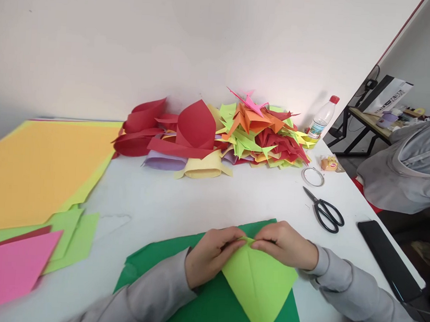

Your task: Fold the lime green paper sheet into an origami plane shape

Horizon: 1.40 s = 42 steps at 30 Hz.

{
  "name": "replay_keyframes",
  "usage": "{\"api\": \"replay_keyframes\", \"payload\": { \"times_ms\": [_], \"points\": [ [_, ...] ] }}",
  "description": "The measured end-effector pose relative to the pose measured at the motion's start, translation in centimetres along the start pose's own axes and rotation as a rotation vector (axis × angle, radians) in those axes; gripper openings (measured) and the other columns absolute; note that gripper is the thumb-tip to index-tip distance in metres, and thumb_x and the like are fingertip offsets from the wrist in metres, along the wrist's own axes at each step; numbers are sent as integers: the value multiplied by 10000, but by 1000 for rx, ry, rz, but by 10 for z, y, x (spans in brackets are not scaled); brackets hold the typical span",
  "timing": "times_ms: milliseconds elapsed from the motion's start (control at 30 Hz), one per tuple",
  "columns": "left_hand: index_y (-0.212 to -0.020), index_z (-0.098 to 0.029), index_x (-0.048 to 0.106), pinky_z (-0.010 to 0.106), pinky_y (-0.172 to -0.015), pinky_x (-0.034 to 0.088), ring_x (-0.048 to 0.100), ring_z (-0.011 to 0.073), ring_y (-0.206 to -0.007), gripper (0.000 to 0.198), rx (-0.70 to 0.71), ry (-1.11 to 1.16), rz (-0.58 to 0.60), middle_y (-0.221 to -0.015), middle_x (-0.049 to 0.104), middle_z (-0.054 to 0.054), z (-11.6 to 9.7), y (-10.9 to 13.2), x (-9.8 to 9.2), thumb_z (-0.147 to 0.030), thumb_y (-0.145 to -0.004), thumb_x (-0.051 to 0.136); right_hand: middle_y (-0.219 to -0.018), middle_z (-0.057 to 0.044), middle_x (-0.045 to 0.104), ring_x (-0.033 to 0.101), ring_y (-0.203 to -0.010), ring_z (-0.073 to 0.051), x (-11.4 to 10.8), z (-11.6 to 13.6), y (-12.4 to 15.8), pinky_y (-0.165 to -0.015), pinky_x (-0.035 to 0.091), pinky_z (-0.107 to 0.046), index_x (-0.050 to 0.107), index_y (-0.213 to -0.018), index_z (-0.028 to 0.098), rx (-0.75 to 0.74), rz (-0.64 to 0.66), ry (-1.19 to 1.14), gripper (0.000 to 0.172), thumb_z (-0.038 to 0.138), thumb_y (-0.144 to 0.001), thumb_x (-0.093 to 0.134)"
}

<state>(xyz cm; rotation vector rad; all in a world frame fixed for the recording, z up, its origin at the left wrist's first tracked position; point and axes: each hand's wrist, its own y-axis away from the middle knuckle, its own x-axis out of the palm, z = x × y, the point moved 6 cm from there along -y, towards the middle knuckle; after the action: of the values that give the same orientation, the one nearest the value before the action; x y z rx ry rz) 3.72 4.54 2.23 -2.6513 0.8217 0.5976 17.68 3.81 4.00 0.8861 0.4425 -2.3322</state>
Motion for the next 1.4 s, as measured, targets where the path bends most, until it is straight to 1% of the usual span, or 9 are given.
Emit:
{"api": "replay_keyframes", "payload": {
  "times_ms": [100, 200, 333, 467, 733, 800, 967, 1167, 1400],
  "points": [
    [-847, -187, 614, 188, -388, 394, 509, 85, -406, 258, -127, 187, 79, -622, 612, -21, 6, 4, 9, -371, -899, 441, -514, 24, 488, 389, -491, -78, 4, 5, 2, -506, 338, -211, 554, -564, 159, -56, 39, 21, 495, 412, -962, 406],
    [-832, -173, 595, 180, -308, 321, 424, 63, -296, 299, -238, 328, 122, -542, 557, -45, 12, 6, 12, -446, -878, 481, -520, 26, 501, 384, -477, -67, -1, -3, 2, -474, 326, -195, 602, -608, 145, 20, -41, -134, 418, 424, -906, 512],
    [-730, -177, 588, 178, -316, 288, 411, 71, -282, 304, -223, 291, 129, -413, 461, -68, 10, 3, 10, -425, -872, 486, -522, 34, 499, 378, -467, -68, 6, -14, 2, -418, 307, -182, 647, -687, 140, 172, 16, -397, 367, 484, -811, 615],
    [-660, -186, 613, 185, -342, 274, 408, 76, -339, 275, -144, 227, 80, -424, 488, -47, 1, -1, 7, -377, -840, 529, -525, 42, 480, 349, -460, -63, 15, -15, -1, -402, 286, -180, 658, -725, 143, 202, -5, -526, 375, 508, -801, 612],
    [-661, -189, 538, 175, -293, 237, 398, 75, -257, 343, -315, 399, 132, -366, 445, -80, 13, 3, 12, -502, -795, 582, -620, -21, 620, 503, -552, -106, -1, -9, 1, -510, 388, -222, 691, -687, 157, 129, -251, -448, 298, 402, -832, 605],
    [-653, -192, 513, 168, -283, 225, 403, 80, -243, 370, -330, 417, 128, -335, 443, -82, 15, 3, 12, -529, -792, 578, -597, -9, 591, 475, -529, -99, -3, -11, 1, -493, 373, -220, 673, -686, 155, 149, -258, -478, 294, 402, -829, 604],
    [-646, -186, 503, 150, -273, 207, 415, 80, -237, 398, -344, 438, 161, -305, 443, -80, 16, 2, 15, -549, -781, 591, -484, 59, 399, 295, -427, -58, 6, -15, -1, -395, 244, -196, 604, -664, 155, 197, -143, -543, 355, 461, -840, 570],
    [-654, -191, 483, 161, -270, 226, 409, 81, -236, 444, -420, 591, 55, -338, 486, -78, 22, 1, 12, -586, -689, 681, -572, 1, 552, 422, -507, -86, -7, -13, 2, -451, 339, -207, 620, -675, 156, 152, -331, -425, 339, 433, -859, 554],
    [-597, -185, 488, 179, -308, 218, 385, 79, -241, 430, -440, 654, -50, -300, 455, -69, 23, 3, 8, -567, -743, 622, -576, -7, 580, 457, -513, -100, -6, -16, 3, -471, 375, -218, 652, -686, 164, 175, -373, -400, 351, 462, -848, 562]
  ]
}}
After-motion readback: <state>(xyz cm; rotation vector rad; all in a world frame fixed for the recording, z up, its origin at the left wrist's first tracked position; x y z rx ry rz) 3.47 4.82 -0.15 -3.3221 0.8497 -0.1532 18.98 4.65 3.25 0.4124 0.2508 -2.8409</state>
